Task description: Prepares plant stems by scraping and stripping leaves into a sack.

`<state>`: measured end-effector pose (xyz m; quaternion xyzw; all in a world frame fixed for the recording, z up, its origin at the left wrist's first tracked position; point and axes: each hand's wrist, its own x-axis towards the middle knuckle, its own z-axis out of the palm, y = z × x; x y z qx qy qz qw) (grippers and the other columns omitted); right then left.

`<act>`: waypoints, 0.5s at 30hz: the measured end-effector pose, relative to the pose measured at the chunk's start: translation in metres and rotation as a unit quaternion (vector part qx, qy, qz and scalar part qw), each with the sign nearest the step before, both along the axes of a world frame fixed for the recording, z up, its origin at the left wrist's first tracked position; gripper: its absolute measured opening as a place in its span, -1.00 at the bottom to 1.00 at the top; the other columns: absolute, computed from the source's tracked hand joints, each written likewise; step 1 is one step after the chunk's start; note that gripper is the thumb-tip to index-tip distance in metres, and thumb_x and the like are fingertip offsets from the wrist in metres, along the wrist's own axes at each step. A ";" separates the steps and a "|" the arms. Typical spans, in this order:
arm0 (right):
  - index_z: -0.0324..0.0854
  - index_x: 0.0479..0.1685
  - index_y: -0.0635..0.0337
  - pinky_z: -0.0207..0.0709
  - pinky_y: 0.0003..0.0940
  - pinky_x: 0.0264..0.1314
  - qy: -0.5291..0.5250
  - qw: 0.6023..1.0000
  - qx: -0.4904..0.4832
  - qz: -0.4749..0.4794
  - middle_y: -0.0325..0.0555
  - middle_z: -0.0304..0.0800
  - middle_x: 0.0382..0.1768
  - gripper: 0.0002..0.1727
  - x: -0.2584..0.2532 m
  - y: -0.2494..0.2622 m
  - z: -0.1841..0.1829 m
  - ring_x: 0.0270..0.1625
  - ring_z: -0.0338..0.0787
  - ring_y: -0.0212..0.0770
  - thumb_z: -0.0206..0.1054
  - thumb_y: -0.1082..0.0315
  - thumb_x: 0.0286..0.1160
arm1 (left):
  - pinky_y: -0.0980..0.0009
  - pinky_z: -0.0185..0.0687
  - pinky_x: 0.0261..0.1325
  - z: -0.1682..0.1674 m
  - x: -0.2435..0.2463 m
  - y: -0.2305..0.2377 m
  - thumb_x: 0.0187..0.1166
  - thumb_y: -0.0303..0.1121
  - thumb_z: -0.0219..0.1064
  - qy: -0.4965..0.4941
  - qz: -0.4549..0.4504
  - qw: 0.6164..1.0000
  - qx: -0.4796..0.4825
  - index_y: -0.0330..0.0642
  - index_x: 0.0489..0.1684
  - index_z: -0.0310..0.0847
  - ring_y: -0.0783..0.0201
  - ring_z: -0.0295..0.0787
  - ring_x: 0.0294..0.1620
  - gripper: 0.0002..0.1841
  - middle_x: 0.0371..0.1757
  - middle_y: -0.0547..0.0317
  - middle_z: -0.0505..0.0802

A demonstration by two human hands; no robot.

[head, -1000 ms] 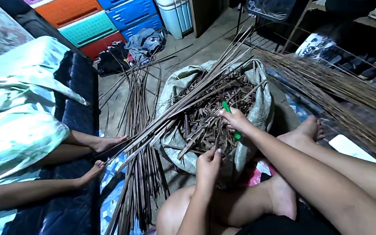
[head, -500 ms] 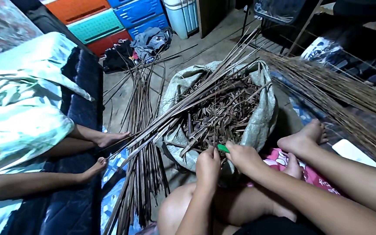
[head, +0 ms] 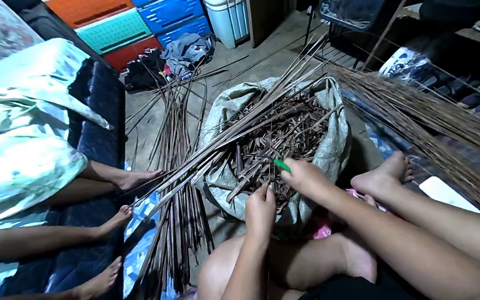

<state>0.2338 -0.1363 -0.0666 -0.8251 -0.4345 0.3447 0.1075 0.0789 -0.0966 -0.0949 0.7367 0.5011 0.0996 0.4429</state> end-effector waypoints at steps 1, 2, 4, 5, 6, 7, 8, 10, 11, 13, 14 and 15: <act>0.59 0.19 0.28 0.56 0.31 0.13 0.022 0.999 0.012 0.022 0.28 0.79 -0.04 -0.62 -0.007 -0.009 -0.005 0.11 0.80 0.28 0.06 0.15 0.81 | 0.28 0.68 -0.19 -0.001 -0.001 0.000 0.83 -0.28 0.16 -0.031 0.014 0.999 -0.015 -0.24 0.25 0.79 0.32 0.75 -0.42 -0.67 -0.33 0.11 0.88; 0.59 0.16 0.29 0.57 0.30 0.10 0.029 0.998 0.017 0.046 0.27 0.79 -0.08 -0.62 -0.014 -0.018 -0.010 0.07 0.80 0.28 0.06 0.15 0.82 | 0.42 0.59 -0.39 -0.001 -0.002 -0.001 0.82 -0.31 0.17 -0.071 0.031 0.996 -0.041 -0.29 0.16 0.81 0.43 0.64 -0.57 -0.69 -0.46 0.20 0.82; 0.59 0.15 0.32 0.58 0.29 0.09 0.013 0.996 0.029 0.081 0.28 0.80 -0.09 -0.62 -0.021 -0.029 -0.018 0.07 0.82 0.30 0.07 0.16 0.82 | 0.58 0.38 -0.67 0.001 -0.004 -0.002 0.82 -0.39 0.15 -0.160 0.064 0.978 -0.119 -0.39 -0.01 0.78 0.53 0.47 -0.77 -0.72 -0.65 0.27 0.73; 0.59 0.16 0.34 0.59 0.30 0.08 -0.004 0.995 0.038 0.088 0.30 0.80 -0.08 -0.62 -0.021 -0.032 -0.021 0.07 0.83 0.32 0.07 0.17 0.81 | 0.61 0.31 -0.73 0.002 -0.005 -0.003 0.82 -0.42 0.13 -0.194 0.074 0.966 -0.152 -0.42 -0.04 0.76 0.55 0.42 -0.81 -0.72 -0.69 0.27 0.71; 0.60 0.16 0.35 0.60 0.32 0.06 -0.024 0.995 0.050 0.083 0.32 0.81 -0.08 -0.63 -0.018 -0.031 -0.022 0.06 0.84 0.34 0.09 0.19 0.80 | 0.62 0.27 -0.76 0.004 -0.005 -0.004 0.82 -0.44 0.13 -0.220 0.081 0.956 -0.175 -0.45 0.01 0.75 0.55 0.39 -0.83 -0.72 -0.70 0.26 0.70; 0.59 0.17 0.35 0.60 0.33 0.06 -0.041 0.995 0.052 0.069 0.34 0.81 -0.07 -0.63 -0.013 -0.028 -0.023 0.08 0.84 0.36 0.08 0.19 0.80 | 0.62 0.25 -0.78 0.005 -0.004 -0.005 0.82 -0.45 0.13 -0.243 0.084 0.947 -0.191 -0.48 0.10 0.74 0.55 0.38 -0.84 -0.72 -0.71 0.25 0.69; 0.58 0.19 0.34 0.59 0.34 0.10 -0.051 0.997 0.044 0.049 0.35 0.81 -0.03 -0.62 -0.006 -0.021 -0.022 0.12 0.83 0.36 0.07 0.19 0.82 | 0.63 0.26 -0.79 0.006 -0.004 -0.006 0.81 -0.46 0.13 -0.259 0.083 0.942 -0.198 -0.49 0.17 0.73 0.56 0.38 -0.85 -0.71 -0.71 0.25 0.69; 0.57 0.27 0.32 0.56 0.35 0.20 -0.058 0.998 0.023 0.000 0.35 0.80 0.08 -0.59 0.015 -0.006 -0.020 0.23 0.80 0.35 0.02 0.16 0.85 | 0.64 0.26 -0.80 0.007 -0.003 -0.007 0.80 -0.48 0.13 -0.277 0.079 0.934 -0.210 -0.50 0.20 0.72 0.56 0.37 -0.86 -0.70 -0.71 0.24 0.69; 0.57 0.30 0.31 0.54 0.35 0.25 -0.052 0.998 0.024 -0.022 0.34 0.79 0.13 -0.58 0.027 0.001 -0.020 0.27 0.78 0.34 0.01 0.16 0.86 | 0.64 0.25 -0.80 0.007 -0.003 -0.008 0.80 -0.49 0.12 -0.281 0.078 0.933 -0.213 -0.50 0.19 0.73 0.56 0.36 -0.86 -0.70 -0.72 0.24 0.68; 0.61 0.29 0.32 0.53 0.28 0.28 0.000 0.995 0.076 -0.066 0.32 0.79 0.07 -0.56 0.045 0.011 -0.023 0.20 0.78 0.26 0.01 0.14 0.90 | 0.64 0.25 -0.81 0.006 -0.003 -0.008 0.80 -0.49 0.12 -0.281 0.075 0.932 -0.215 -0.49 0.18 0.74 0.56 0.36 -0.86 -0.71 -0.72 0.25 0.68; 0.63 0.23 0.34 0.54 0.16 0.19 0.050 0.988 0.116 -0.085 0.27 0.77 -0.06 -0.57 0.048 0.015 -0.024 0.04 0.77 0.16 0.02 0.14 0.91 | 0.64 0.25 -0.80 0.005 -0.004 -0.008 0.80 -0.49 0.12 -0.279 0.073 0.933 -0.214 -0.49 0.19 0.74 0.57 0.36 -0.86 -0.71 -0.73 0.25 0.67; 0.64 0.21 0.34 0.55 -0.04 0.02 0.109 0.978 0.147 -0.101 0.14 0.72 -0.20 -0.57 0.048 0.018 -0.024 -0.16 0.69 -0.02 0.03 0.15 0.92 | 0.64 0.26 -0.80 0.004 -0.003 -0.008 0.80 -0.49 0.12 -0.275 0.068 0.935 -0.212 -0.48 0.20 0.73 0.56 0.37 -0.85 -0.70 -0.72 0.26 0.67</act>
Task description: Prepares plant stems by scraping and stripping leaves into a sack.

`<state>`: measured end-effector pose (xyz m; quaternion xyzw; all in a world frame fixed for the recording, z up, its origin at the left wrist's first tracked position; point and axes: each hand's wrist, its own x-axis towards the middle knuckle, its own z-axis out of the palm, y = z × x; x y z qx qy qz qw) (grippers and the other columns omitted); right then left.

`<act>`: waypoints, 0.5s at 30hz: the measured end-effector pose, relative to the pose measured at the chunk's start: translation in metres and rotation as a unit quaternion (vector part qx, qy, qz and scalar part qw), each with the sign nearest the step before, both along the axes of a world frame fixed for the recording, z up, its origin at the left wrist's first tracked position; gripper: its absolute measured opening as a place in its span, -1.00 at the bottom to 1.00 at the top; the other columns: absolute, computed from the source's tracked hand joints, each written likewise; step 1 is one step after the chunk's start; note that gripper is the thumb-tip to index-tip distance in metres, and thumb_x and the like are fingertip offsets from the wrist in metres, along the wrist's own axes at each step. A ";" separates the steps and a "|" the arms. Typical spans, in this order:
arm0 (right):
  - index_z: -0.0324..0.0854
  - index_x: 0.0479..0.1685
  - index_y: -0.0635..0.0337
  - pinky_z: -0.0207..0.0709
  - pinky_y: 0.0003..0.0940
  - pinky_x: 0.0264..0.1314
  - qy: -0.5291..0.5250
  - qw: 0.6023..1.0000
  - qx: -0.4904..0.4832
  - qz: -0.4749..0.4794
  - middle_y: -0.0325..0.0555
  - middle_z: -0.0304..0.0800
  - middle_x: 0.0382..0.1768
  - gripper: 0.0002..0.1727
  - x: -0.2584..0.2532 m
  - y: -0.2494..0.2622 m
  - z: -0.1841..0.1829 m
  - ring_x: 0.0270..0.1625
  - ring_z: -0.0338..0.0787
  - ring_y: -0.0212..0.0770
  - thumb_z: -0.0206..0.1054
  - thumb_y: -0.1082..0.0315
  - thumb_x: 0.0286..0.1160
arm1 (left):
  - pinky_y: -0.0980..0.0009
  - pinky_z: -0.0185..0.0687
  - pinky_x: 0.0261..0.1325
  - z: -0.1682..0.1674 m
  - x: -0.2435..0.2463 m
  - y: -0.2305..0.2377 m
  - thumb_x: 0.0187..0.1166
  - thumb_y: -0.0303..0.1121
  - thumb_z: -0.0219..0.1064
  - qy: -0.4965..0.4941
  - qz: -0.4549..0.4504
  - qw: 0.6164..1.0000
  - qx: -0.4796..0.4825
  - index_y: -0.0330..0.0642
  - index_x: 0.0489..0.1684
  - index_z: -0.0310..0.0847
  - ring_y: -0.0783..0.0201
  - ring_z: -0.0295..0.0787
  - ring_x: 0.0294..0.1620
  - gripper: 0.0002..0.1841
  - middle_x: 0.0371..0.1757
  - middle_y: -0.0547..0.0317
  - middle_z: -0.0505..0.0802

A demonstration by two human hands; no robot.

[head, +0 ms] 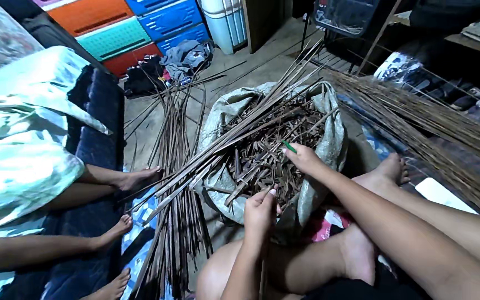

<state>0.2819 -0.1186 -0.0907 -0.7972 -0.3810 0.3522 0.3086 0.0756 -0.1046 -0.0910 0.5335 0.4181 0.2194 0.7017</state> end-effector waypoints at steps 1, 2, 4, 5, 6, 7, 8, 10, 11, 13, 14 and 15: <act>0.65 0.22 0.29 0.45 -0.33 -0.27 0.062 0.998 0.024 -0.005 -0.10 0.57 -0.39 -0.58 -0.003 0.003 0.000 -0.41 0.52 -0.28 0.01 0.14 0.93 | 0.63 0.27 -0.78 -0.001 0.001 0.000 0.80 -0.49 0.13 0.005 -0.007 1.000 0.004 -0.47 0.22 0.73 0.56 0.38 -0.85 -0.70 -0.72 0.26 0.67; 0.63 0.24 0.28 0.32 -0.50 -0.47 0.129 0.991 0.035 -0.013 -0.27 0.42 -0.51 -0.58 -0.007 0.006 0.002 -0.57 0.38 -0.42 0.00 0.13 0.94 | 0.63 0.29 -0.77 -0.001 0.002 -0.001 0.80 -0.48 0.14 0.013 -0.016 1.000 0.009 -0.46 0.24 0.73 0.55 0.39 -0.83 -0.70 -0.71 0.27 0.67; 0.59 0.20 0.29 0.20 -0.59 -0.61 0.229 0.972 0.044 -0.037 -0.36 0.31 -0.61 -0.65 -0.012 0.011 0.005 -0.68 0.26 -0.50 0.02 0.19 0.93 | 0.61 0.35 -0.72 0.000 0.003 -0.002 0.79 -0.45 0.18 0.036 -0.033 0.999 0.022 -0.42 0.27 0.72 0.54 0.45 -0.79 -0.70 -0.66 0.27 0.70; 0.56 0.16 0.28 0.17 -0.61 -0.63 0.260 0.963 0.051 -0.055 -0.38 0.27 -0.63 -0.68 -0.012 0.014 0.004 -0.70 0.23 -0.51 0.02 0.21 0.93 | 0.60 0.41 -0.69 0.000 0.003 -0.002 0.79 -0.42 0.20 0.052 -0.043 0.997 0.025 -0.40 0.28 0.71 0.53 0.49 -0.76 -0.70 -0.63 0.27 0.72; 0.53 0.12 0.26 0.16 -0.62 -0.65 0.280 0.955 0.060 -0.075 -0.39 0.25 -0.64 -0.71 -0.010 0.017 0.002 -0.72 0.21 -0.51 0.02 0.22 0.93 | 0.59 0.45 -0.67 0.002 0.002 -0.001 0.77 -0.39 0.23 0.067 -0.054 0.996 0.024 -0.38 0.28 0.71 0.51 0.52 -0.75 -0.70 -0.59 0.26 0.74; 0.51 0.13 0.22 0.16 -0.62 -0.66 0.288 0.951 0.066 -0.095 -0.40 0.23 -0.65 -0.72 -0.005 0.020 0.000 -0.73 0.20 -0.52 0.01 0.19 0.93 | 0.58 0.48 -0.65 0.003 0.001 0.000 0.77 -0.36 0.25 0.079 -0.066 0.995 0.019 -0.37 0.28 0.71 0.51 0.54 -0.73 -0.69 -0.57 0.26 0.75; 0.51 0.15 0.19 0.17 -0.62 -0.66 0.278 0.952 0.069 -0.112 -0.40 0.22 -0.65 -0.70 0.000 0.023 -0.003 -0.73 0.19 -0.51 0.01 0.15 0.93 | 0.57 0.49 -0.64 0.004 0.000 0.000 0.76 -0.34 0.25 0.086 -0.078 0.993 0.016 -0.36 0.26 0.71 0.51 0.54 -0.72 -0.69 -0.55 0.27 0.75; 0.56 0.24 0.17 0.27 -0.51 -0.57 0.175 0.977 0.055 -0.111 -0.29 0.32 -0.58 -0.60 0.009 0.023 -0.005 -0.65 0.30 -0.41 -0.02 0.06 0.94 | 0.58 0.45 -0.66 0.004 0.000 0.000 0.77 -0.35 0.25 0.102 -0.089 0.991 0.017 -0.34 0.28 0.71 0.52 0.50 -0.74 -0.70 -0.55 0.26 0.76; 0.58 0.30 0.21 0.43 -0.32 -0.36 0.103 0.990 0.029 -0.087 -0.11 0.51 -0.42 -0.55 0.009 0.020 0.000 -0.47 0.48 -0.25 -0.03 0.04 0.94 | 0.57 0.43 -0.67 0.004 0.000 0.001 0.78 -0.36 0.22 0.119 -0.089 0.989 0.027 -0.33 0.29 0.71 0.51 0.50 -0.76 -0.70 -0.55 0.25 0.76; 0.55 0.38 0.32 0.56 0.15 0.20 0.018 1.000 -0.023 -0.001 0.25 0.76 0.01 -0.53 -0.005 0.001 0.017 0.03 0.76 0.12 0.01 0.08 0.92 | 0.54 0.45 -0.63 0.001 0.001 0.001 0.82 -0.34 0.17 0.151 -0.084 0.983 0.064 -0.31 0.29 0.72 0.51 0.50 -0.74 -0.69 -0.55 0.26 0.77; 0.55 0.35 0.30 0.53 0.20 0.19 -0.010 0.997 -0.050 0.050 0.25 0.74 0.00 -0.53 -0.019 -0.013 0.024 0.05 0.75 0.15 0.01 0.07 0.91 | 0.52 0.48 -0.58 0.000 0.001 0.002 0.83 -0.32 0.14 0.170 -0.082 0.978 0.089 -0.28 0.30 0.72 0.50 0.53 -0.70 -0.68 -0.53 0.27 0.78; 0.55 0.30 0.26 0.55 0.21 0.10 -0.032 0.992 -0.075 0.098 0.21 0.73 -0.09 -0.55 -0.033 -0.029 0.030 -0.02 0.75 0.15 0.01 0.05 0.90 | 0.49 0.52 -0.50 0.000 0.000 0.002 0.84 -0.30 0.13 0.189 -0.082 0.971 0.118 -0.26 0.29 0.74 0.49 0.57 -0.65 -0.67 -0.51 0.26 0.78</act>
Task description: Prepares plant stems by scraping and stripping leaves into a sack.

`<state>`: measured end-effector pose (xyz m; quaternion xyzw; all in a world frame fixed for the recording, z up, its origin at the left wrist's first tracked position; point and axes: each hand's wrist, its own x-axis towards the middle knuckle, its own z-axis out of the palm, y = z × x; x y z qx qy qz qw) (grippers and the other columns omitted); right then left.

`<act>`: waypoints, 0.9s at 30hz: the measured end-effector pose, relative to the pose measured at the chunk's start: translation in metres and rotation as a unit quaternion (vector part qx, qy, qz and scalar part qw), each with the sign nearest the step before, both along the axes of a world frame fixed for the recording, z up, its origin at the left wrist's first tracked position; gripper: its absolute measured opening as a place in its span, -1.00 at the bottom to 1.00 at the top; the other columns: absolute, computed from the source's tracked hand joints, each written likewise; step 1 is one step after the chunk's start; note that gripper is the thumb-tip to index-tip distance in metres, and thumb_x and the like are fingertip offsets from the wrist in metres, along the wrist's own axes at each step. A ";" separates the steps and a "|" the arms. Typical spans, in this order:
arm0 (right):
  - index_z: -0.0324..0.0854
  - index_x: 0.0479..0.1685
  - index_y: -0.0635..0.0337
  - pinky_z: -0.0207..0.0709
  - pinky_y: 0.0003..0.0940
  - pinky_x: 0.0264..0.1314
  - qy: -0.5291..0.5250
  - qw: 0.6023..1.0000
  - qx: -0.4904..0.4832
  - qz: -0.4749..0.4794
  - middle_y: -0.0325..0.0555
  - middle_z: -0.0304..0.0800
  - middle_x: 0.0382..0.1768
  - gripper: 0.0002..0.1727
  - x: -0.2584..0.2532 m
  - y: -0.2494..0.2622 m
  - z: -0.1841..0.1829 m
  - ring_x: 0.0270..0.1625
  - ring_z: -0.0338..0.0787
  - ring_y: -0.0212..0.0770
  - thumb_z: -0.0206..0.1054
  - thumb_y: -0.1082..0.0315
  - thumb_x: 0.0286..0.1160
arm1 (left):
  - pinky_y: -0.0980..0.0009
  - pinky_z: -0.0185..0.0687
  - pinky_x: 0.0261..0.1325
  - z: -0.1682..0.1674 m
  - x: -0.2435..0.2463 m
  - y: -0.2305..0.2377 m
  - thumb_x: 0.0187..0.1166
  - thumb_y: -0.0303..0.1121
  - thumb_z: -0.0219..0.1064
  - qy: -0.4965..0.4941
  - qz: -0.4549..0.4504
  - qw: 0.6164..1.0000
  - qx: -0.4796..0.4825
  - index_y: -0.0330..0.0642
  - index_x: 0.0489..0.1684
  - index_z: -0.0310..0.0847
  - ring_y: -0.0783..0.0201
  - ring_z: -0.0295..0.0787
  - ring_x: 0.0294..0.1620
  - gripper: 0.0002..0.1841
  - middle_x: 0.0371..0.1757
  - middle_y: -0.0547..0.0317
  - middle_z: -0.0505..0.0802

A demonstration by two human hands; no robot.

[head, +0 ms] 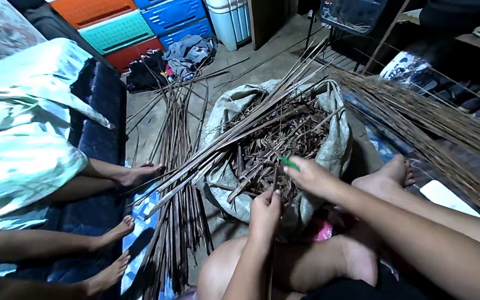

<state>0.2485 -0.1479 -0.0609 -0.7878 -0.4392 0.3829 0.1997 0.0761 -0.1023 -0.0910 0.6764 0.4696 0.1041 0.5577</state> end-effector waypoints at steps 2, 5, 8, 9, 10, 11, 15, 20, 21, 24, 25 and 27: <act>0.56 0.25 0.27 0.59 0.29 0.04 -0.026 0.996 -0.044 0.076 0.25 0.76 -0.15 -0.56 -0.025 -0.028 0.008 -0.03 0.80 0.25 0.02 0.06 0.88 | 0.34 0.60 -0.31 0.001 -0.001 0.000 0.83 -0.29 0.12 0.034 -0.011 0.997 0.064 -0.26 0.17 0.79 0.38 0.65 -0.51 -0.67 -0.48 0.19 0.78; 0.53 0.27 0.29 0.60 0.29 0.09 -0.058 0.987 -0.092 0.118 0.27 0.79 -0.10 -0.60 -0.044 -0.046 0.003 0.06 0.83 0.30 0.00 0.13 0.87 | 0.16 0.66 -0.16 0.003 0.000 -0.004 0.82 -0.30 0.08 0.082 -0.033 0.990 0.114 -0.31 -0.10 0.80 0.20 0.74 -0.39 -0.65 -0.44 0.06 0.79; 0.50 0.31 0.30 0.62 0.28 0.14 -0.113 0.982 -0.106 0.105 0.31 0.81 0.01 -0.61 -0.049 -0.042 -0.003 0.15 0.84 0.33 -0.01 0.16 0.88 | 0.10 0.66 -0.13 0.005 0.002 -0.007 0.80 -0.35 0.05 0.103 -0.047 0.983 0.141 -0.36 -0.16 0.78 0.12 0.74 -0.35 -0.64 -0.42 -0.01 0.78; 0.50 0.31 0.30 0.63 0.28 0.14 -0.128 0.981 -0.106 0.097 0.31 0.81 0.03 -0.61 -0.050 -0.039 -0.005 0.16 0.84 0.34 0.00 0.17 0.88 | 0.10 0.66 -0.14 0.005 0.002 -0.007 0.81 -0.34 0.04 0.105 -0.046 0.983 0.146 -0.37 -0.19 0.77 0.12 0.75 -0.35 -0.64 -0.43 0.00 0.77; 0.50 0.32 0.31 0.63 0.28 0.15 -0.138 0.981 -0.104 0.092 0.32 0.81 0.05 -0.60 -0.051 -0.036 -0.007 0.18 0.83 0.34 0.00 0.16 0.88 | 0.10 0.66 -0.15 0.004 0.002 -0.006 0.81 -0.34 0.04 0.107 -0.043 0.982 0.148 -0.35 -0.22 0.75 0.13 0.75 -0.36 -0.63 -0.44 0.01 0.77; 0.50 0.34 0.32 0.63 0.28 0.15 -0.148 0.980 -0.098 0.087 0.33 0.80 0.06 -0.59 -0.052 -0.033 -0.009 0.19 0.83 0.34 0.01 0.16 0.88 | 0.10 0.68 -0.14 0.003 0.002 -0.004 0.82 -0.32 0.03 0.108 -0.041 0.982 0.150 -0.34 -0.21 0.75 0.13 0.76 -0.35 -0.63 -0.43 0.02 0.78; 0.47 0.39 0.35 0.64 0.29 0.17 -0.180 0.977 -0.094 0.063 0.36 0.79 0.12 -0.57 -0.044 -0.009 -0.020 0.23 0.82 0.37 0.02 0.16 0.88 | 0.03 0.70 0.11 0.003 0.003 0.000 0.87 -0.29 0.04 0.105 -0.036 0.985 0.135 -0.32 0.39 0.69 0.04 0.85 -0.15 -0.60 -0.15 -0.12 0.90; 0.49 0.45 0.31 0.56 0.36 0.28 -0.198 0.974 -0.109 -0.024 0.37 0.77 0.22 -0.54 0.010 0.031 -0.028 0.33 0.76 0.38 -0.03 0.15 0.90 | 0.21 0.70 -0.16 -0.002 -0.001 -0.002 0.86 -0.31 0.05 0.074 -0.025 0.990 0.120 -0.30 0.46 0.65 0.23 0.76 -0.43 -0.60 -0.37 0.02 0.86; 0.51 0.43 0.30 0.57 0.37 0.25 -0.207 0.972 -0.102 -0.039 0.37 0.79 0.18 -0.56 0.021 0.035 -0.028 0.30 0.78 0.38 0.00 0.15 0.89 | 0.22 0.71 -0.16 -0.002 -0.001 -0.001 0.86 -0.31 0.05 0.068 -0.023 0.991 0.116 -0.30 0.45 0.66 0.24 0.76 -0.44 -0.60 -0.37 0.03 0.86; 0.55 0.33 0.28 0.60 0.34 0.16 -0.215 0.971 -0.077 -0.066 0.32 0.82 0.06 -0.61 0.031 0.032 -0.016 0.21 0.82 0.35 0.08 0.15 0.87 | 0.27 0.69 -0.16 0.000 -0.001 0.000 0.86 -0.30 0.08 0.058 -0.019 0.992 0.108 -0.31 0.42 0.68 0.28 0.74 -0.43 -0.61 -0.34 0.05 0.87; 0.55 0.31 0.28 0.60 0.33 0.16 -0.198 0.976 -0.066 -0.060 0.32 0.82 0.03 -0.61 0.028 0.026 -0.011 0.19 0.82 0.34 0.07 0.15 0.86 | 0.32 0.68 -0.22 0.000 0.000 0.000 0.86 -0.30 0.08 0.052 -0.016 0.993 0.103 -0.30 0.39 0.69 0.33 0.72 -0.47 -0.62 -0.36 0.09 0.86; 0.56 0.28 0.31 0.55 0.37 0.15 -0.135 0.990 -0.038 -0.016 0.36 0.79 0.00 -0.60 0.015 0.007 -0.006 0.15 0.80 0.36 0.04 0.16 0.85 | 0.44 0.59 -0.38 0.000 0.000 0.000 0.86 -0.30 0.10 0.024 0.000 0.997 0.078 -0.29 0.33 0.72 0.44 0.62 -0.58 -0.64 -0.46 0.19 0.81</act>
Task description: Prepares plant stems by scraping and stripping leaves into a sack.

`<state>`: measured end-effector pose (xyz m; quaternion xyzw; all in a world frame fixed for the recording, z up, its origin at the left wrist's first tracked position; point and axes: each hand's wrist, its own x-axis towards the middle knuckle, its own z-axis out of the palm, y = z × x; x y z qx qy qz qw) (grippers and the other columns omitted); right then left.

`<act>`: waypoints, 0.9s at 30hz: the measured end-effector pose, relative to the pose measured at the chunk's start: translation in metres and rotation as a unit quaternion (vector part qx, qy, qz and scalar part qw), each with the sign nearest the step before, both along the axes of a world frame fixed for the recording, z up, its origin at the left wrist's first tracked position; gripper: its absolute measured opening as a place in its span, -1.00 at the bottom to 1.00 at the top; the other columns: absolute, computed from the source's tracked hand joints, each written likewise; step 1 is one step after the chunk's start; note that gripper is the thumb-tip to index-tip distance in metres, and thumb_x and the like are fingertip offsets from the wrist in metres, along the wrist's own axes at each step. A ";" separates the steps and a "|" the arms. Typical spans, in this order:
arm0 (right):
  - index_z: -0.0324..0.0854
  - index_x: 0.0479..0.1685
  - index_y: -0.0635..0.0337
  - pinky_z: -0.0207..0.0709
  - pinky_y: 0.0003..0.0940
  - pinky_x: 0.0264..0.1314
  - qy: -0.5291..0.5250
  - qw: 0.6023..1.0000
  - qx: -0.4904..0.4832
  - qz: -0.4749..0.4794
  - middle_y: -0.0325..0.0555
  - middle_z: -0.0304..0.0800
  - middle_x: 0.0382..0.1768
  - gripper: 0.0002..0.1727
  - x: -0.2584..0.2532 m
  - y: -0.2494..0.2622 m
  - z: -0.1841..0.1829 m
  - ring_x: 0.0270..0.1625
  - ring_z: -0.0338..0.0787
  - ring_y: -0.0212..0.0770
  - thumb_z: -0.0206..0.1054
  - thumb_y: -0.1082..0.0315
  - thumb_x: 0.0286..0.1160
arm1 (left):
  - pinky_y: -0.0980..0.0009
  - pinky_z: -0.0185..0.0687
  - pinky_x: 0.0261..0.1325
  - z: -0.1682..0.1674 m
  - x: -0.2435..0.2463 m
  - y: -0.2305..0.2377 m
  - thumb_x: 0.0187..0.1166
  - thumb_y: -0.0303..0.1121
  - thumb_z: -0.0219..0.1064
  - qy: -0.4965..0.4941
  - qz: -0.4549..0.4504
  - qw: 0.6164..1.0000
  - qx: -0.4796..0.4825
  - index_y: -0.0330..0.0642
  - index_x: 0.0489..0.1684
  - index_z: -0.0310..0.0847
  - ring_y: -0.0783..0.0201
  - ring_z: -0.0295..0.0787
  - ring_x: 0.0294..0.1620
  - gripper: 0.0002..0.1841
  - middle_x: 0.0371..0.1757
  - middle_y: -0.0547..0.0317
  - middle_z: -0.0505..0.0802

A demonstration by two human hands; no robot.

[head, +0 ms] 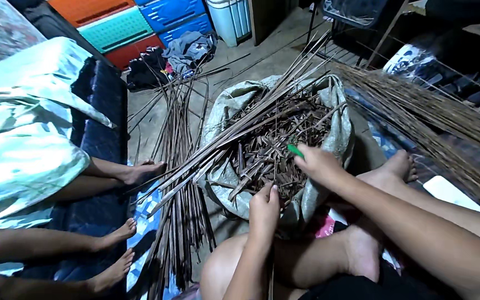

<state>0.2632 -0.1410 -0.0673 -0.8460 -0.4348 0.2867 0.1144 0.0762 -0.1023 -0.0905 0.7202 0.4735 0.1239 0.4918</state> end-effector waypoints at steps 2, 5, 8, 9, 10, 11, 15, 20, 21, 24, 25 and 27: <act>0.57 0.19 0.31 0.56 0.35 0.04 0.049 0.997 0.022 0.061 0.31 0.77 -0.13 -0.60 -0.019 -0.024 -0.007 0.02 0.80 0.33 0.04 0.14 0.82 | 0.54 0.46 -0.54 0.000 0.000 0.000 0.86 -0.33 0.09 -0.052 0.020 0.997 -0.051 -0.32 0.27 0.73 0.52 0.53 -0.68 -0.66 -0.56 0.28 0.76; 0.60 0.06 0.36 0.59 0.31 -0.10 0.045 0.990 0.070 0.116 0.29 0.78 -0.27 -0.64 -0.041 -0.049 -0.024 -0.12 0.83 0.33 0.11 0.19 0.76 | 0.63 0.29 -0.73 0.002 -0.001 -0.002 0.85 -0.42 0.03 -0.152 0.043 0.977 -0.140 -0.43 0.15 0.72 0.58 0.39 -0.81 -0.67 -0.65 0.30 0.73; 0.60 0.02 0.38 0.63 0.28 -0.13 -0.010 0.989 0.095 0.115 0.30 0.80 -0.25 -0.67 -0.042 -0.047 -0.029 -0.12 0.87 0.34 0.16 0.22 0.74 | 0.64 0.29 -0.77 0.001 -0.002 -0.001 0.86 -0.44 -0.01 -0.206 0.047 0.960 -0.184 -0.46 0.00 0.71 0.57 0.37 -0.85 -0.66 -0.68 0.26 0.72; 0.60 0.04 0.38 0.62 0.29 -0.09 -0.016 0.990 0.085 0.107 0.31 0.80 -0.21 -0.66 -0.040 -0.042 -0.028 -0.08 0.86 0.35 0.15 0.22 0.76 | 0.64 0.30 -0.77 0.001 -0.002 -0.001 0.86 -0.44 -0.01 -0.214 0.050 0.957 -0.190 -0.47 -0.03 0.70 0.57 0.37 -0.85 -0.66 -0.68 0.25 0.72; 0.60 0.05 0.39 0.62 0.29 -0.08 -0.025 0.991 0.081 0.099 0.33 0.81 -0.19 -0.66 -0.039 -0.037 -0.028 -0.06 0.86 0.36 0.15 0.21 0.76 | 0.64 0.29 -0.78 0.001 -0.002 0.000 0.86 -0.44 -0.01 -0.221 0.055 0.954 -0.196 -0.47 -0.01 0.70 0.57 0.36 -0.86 -0.67 -0.68 0.24 0.72; 0.59 0.11 0.38 0.62 0.31 -0.02 -0.022 0.994 0.060 0.088 0.35 0.81 -0.13 -0.64 -0.038 -0.030 -0.025 0.00 0.86 0.37 0.12 0.19 0.79 | 0.64 0.28 -0.79 0.002 -0.003 0.001 0.86 -0.44 -0.02 -0.231 0.060 0.949 -0.207 -0.49 0.09 0.69 0.57 0.34 -0.87 -0.66 -0.68 0.24 0.71; 0.55 0.28 0.31 0.56 0.33 0.21 0.020 1.000 0.007 -0.002 0.33 0.79 0.06 -0.56 -0.012 0.001 -0.020 0.21 0.80 0.33 -0.02 0.12 0.88 | 0.64 0.23 -0.80 0.000 -0.006 -0.001 0.85 -0.47 -0.03 -0.257 0.052 0.937 -0.232 -0.52 0.26 0.67 0.57 0.29 -0.88 -0.63 -0.70 0.24 0.68; 0.63 0.11 0.28 0.42 -0.35 -0.32 0.226 0.960 0.126 -0.108 -0.15 0.52 -0.44 -0.58 0.018 0.025 -0.023 -0.45 0.49 -0.30 -0.01 0.11 0.94 | 0.64 0.27 -0.79 0.001 -0.004 -0.003 0.85 -0.48 -0.02 -0.239 0.041 0.944 -0.223 -0.51 0.26 0.67 0.57 0.33 -0.87 -0.64 -0.71 0.27 0.67; 0.59 0.11 0.24 0.30 -0.54 -0.52 0.294 0.940 0.134 -0.114 -0.31 0.36 -0.56 -0.59 0.015 0.028 -0.018 -0.61 0.34 -0.46 -0.02 0.09 0.94 | 0.64 0.27 -0.79 0.001 -0.002 -0.003 0.85 -0.47 0.00 -0.228 0.039 0.948 -0.220 -0.50 0.28 0.67 0.57 0.33 -0.86 -0.65 -0.70 0.26 0.68; 0.53 0.18 0.24 0.27 -0.56 -0.55 0.359 0.920 0.111 -0.112 -0.28 0.35 -0.52 -0.68 0.012 0.039 -0.008 -0.64 0.31 -0.46 0.09 0.14 0.90 | 0.63 0.28 -0.76 0.002 0.001 -0.004 0.85 -0.42 0.07 -0.195 0.030 0.958 -0.206 -0.42 0.31 0.67 0.56 0.37 -0.83 -0.67 -0.64 0.25 0.72; 0.52 0.17 0.23 0.28 -0.55 -0.54 0.350 0.923 0.109 -0.115 -0.26 0.36 -0.50 -0.70 0.013 0.043 -0.007 -0.63 0.31 -0.44 0.11 0.15 0.89 | 0.63 0.31 -0.75 0.003 0.001 -0.005 0.84 -0.40 0.10 -0.187 0.032 0.962 -0.198 -0.42 0.28 0.68 0.56 0.40 -0.82 -0.68 -0.62 0.25 0.74; 0.54 0.18 0.21 0.28 -0.56 -0.58 0.333 0.923 0.132 -0.139 -0.25 0.36 -0.51 -0.70 0.017 0.051 -0.009 -0.66 0.30 -0.45 0.11 0.15 0.89 | 0.62 0.39 -0.71 0.004 0.001 -0.005 0.79 -0.36 0.21 -0.166 0.031 0.970 -0.174 -0.39 0.26 0.69 0.54 0.45 -0.79 -0.70 -0.58 0.25 0.75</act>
